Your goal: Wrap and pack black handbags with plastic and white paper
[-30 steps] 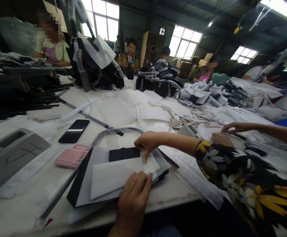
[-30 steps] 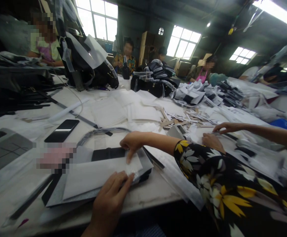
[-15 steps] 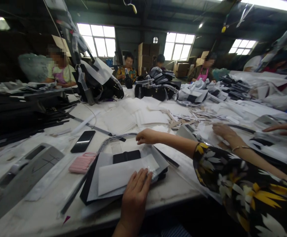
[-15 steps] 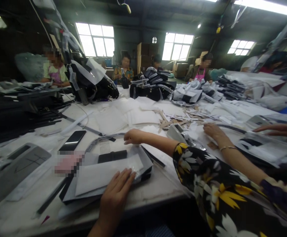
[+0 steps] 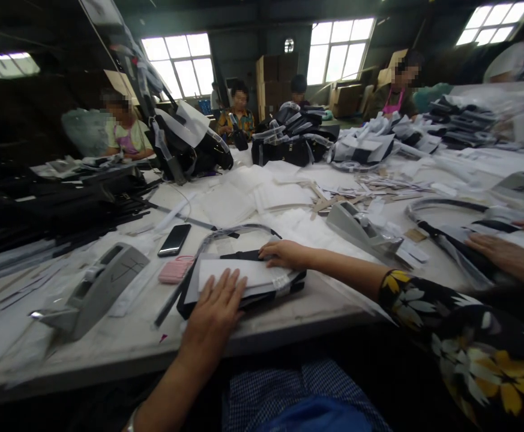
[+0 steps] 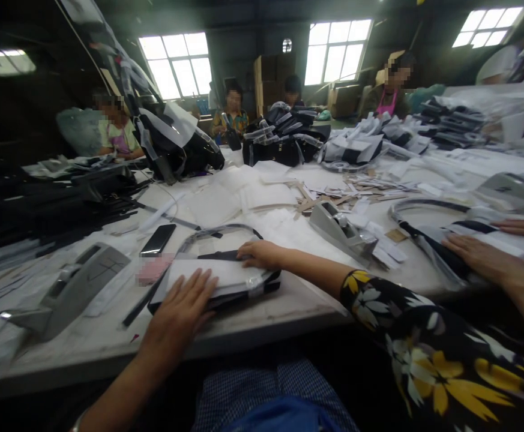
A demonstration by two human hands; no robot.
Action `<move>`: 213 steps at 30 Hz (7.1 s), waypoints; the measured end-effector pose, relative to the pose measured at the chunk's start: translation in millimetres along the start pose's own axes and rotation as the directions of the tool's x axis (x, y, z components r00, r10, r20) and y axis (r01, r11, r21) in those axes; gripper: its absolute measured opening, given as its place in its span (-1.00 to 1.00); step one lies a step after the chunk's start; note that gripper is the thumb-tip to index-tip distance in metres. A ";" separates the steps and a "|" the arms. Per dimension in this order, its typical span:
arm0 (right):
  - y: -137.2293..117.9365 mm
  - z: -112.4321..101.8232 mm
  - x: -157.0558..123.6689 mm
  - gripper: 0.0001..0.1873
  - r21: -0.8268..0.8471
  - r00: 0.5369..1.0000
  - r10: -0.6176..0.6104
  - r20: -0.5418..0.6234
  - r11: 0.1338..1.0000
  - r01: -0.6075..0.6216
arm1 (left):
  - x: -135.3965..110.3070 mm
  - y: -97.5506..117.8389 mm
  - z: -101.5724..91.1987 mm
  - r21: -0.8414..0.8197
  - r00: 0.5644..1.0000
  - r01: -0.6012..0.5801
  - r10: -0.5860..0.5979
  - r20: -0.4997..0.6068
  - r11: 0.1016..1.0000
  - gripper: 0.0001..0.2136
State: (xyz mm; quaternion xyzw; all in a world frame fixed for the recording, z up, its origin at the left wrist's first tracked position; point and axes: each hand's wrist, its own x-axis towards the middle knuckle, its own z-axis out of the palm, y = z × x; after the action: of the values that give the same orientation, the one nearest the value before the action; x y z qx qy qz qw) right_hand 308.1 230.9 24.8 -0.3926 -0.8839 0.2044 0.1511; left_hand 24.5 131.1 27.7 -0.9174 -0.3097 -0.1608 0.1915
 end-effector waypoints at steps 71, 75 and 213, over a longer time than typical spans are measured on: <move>-79.9 45.7 -52.6 -0.83 -0.019 0.917 0.257 -0.304 0.961 -0.276 | 18.2 -51.6 -3.6 -0.027 0.804 0.514 -0.493 -0.333 0.857 -0.44; -85.8 63.7 -24.6 -0.77 0.082 0.926 0.180 -0.332 0.983 -0.162 | 19.6 -55.6 -13.1 -0.024 0.792 0.546 -0.526 -0.309 0.837 -0.42; -59.4 49.0 -97.6 -0.60 -0.170 0.759 -0.565 -0.322 0.824 0.541 | 2.7 99.5 45.0 -0.291 0.833 0.229 -0.342 -0.435 0.929 -0.56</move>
State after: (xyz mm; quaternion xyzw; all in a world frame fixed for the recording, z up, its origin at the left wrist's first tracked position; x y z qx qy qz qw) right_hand 312.6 109.1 0.2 -0.1493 -0.9236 0.0461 0.3502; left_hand 97.1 79.6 -35.7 -0.8075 -0.3664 -0.4436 0.1298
